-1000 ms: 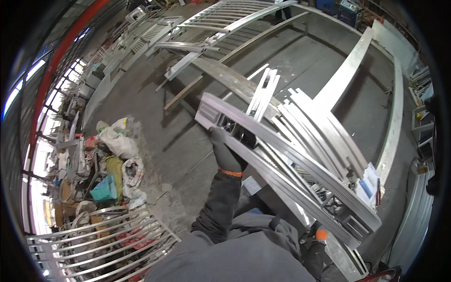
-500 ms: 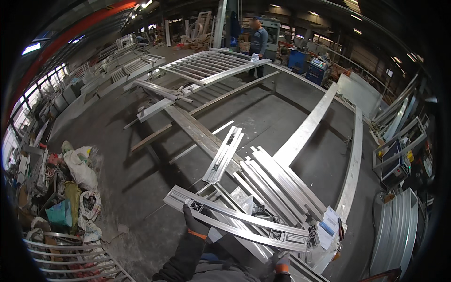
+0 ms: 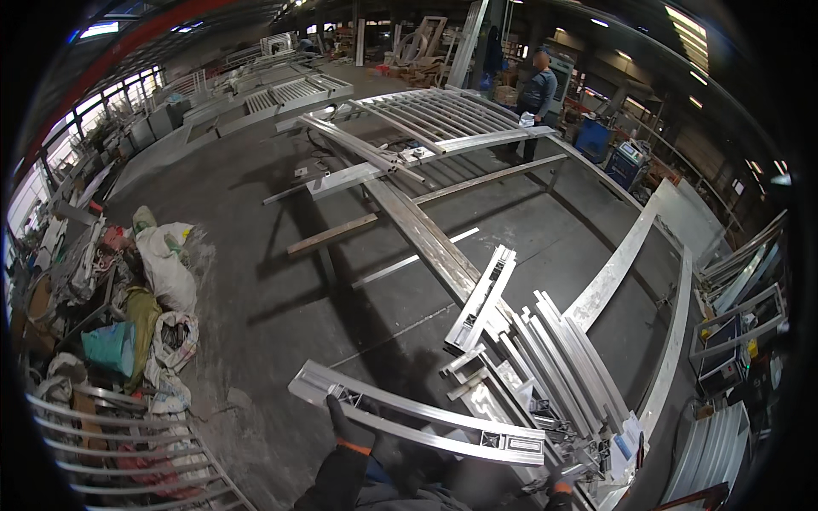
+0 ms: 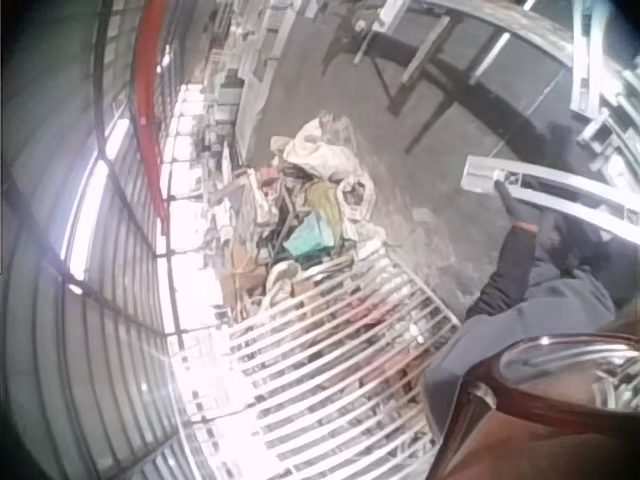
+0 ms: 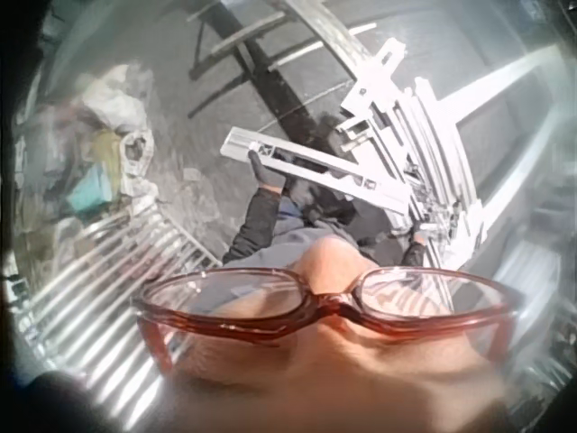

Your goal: The person assembles aluminum extrusions into a frame on a workbench, then uses a welding torch to join the pieces. They repeatedly pick up and position metal sections, weld joints, and inspect the assembled frame.

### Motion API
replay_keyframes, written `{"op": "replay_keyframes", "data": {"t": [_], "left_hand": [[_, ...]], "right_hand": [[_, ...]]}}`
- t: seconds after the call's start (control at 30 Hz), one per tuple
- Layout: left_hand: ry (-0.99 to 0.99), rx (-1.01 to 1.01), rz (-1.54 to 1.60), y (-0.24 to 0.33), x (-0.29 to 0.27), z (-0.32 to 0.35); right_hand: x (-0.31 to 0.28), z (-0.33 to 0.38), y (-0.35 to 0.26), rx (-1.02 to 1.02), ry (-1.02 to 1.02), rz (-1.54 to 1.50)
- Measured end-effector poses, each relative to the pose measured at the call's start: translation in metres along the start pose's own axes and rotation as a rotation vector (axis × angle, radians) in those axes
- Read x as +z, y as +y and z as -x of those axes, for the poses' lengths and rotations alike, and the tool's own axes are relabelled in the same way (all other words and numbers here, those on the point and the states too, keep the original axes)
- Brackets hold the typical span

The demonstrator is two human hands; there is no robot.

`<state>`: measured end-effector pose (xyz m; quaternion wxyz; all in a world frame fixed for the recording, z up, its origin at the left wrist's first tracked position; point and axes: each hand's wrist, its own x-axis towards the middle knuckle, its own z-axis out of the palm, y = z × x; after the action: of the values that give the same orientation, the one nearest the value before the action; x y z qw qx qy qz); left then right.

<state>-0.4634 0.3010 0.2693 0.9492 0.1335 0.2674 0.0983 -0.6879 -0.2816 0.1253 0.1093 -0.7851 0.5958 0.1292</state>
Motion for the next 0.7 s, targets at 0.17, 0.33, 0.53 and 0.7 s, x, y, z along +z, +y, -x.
{"op": "replay_keyframes", "data": {"t": [0.17,0.33,0.53,0.7], "left_hand": [[-0.02,0.046,-0.148,0.111,-0.019,-0.033],[0.217,0.118,-0.117,0.176,-0.018,-0.065],[0.248,0.162,-0.032,0.216,-0.024,-0.113],[0.2,0.133,-0.026,0.22,-0.006,-0.155]], "right_hand": [[-0.009,0.028,-0.028,0.119,0.017,0.029],[-0.007,0.045,-0.036,0.185,0.044,0.034],[-0.003,0.078,-0.123,-0.221,0.642,-0.351],[-0.039,0.21,-0.343,-0.879,0.288,-0.914]]}}
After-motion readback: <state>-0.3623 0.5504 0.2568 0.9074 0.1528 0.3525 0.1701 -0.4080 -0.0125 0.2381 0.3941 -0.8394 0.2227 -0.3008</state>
